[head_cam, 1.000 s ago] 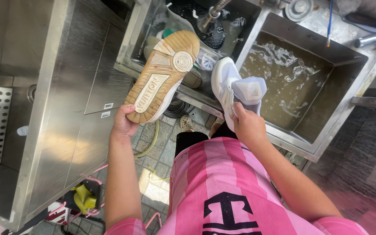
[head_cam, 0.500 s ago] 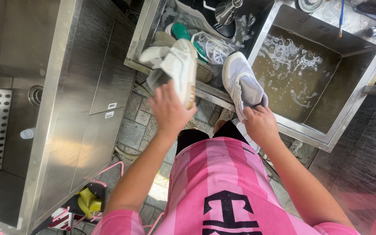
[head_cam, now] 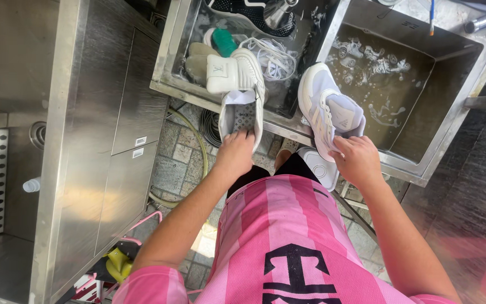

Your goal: The person washes sneakers in a stainless steel sink using a brush and a water sprayer to rinse them.

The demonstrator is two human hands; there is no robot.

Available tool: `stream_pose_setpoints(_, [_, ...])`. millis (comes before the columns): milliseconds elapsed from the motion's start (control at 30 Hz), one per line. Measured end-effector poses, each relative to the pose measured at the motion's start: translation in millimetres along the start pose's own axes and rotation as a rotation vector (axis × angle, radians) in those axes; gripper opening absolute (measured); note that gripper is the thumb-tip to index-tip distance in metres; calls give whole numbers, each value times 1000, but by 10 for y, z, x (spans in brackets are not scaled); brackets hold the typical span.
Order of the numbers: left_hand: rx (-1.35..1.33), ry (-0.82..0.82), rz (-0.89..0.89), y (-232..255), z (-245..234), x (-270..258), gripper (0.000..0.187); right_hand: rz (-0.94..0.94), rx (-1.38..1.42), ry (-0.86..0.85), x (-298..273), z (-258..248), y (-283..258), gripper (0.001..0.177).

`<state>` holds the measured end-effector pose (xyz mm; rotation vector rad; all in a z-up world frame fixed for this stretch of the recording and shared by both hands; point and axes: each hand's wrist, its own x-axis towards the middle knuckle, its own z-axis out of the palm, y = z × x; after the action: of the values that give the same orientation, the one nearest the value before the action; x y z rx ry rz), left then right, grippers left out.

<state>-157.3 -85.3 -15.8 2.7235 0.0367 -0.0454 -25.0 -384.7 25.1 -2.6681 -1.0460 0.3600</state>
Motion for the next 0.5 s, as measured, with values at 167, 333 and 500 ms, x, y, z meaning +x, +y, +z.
stream_pose_setpoints(167, [-80,-495,-145,-44,-117,46,33,-32,19,-46,71,57,-18,23])
stream_pose_setpoints(333, [-142,-426,-176,-1,-163,49,35,-36,49,-41,76,69,-58,22])
stream_pose_setpoints(500, [-364,210,-135,30,-217,72,17,-35,40,-86,94,49,-40,19])
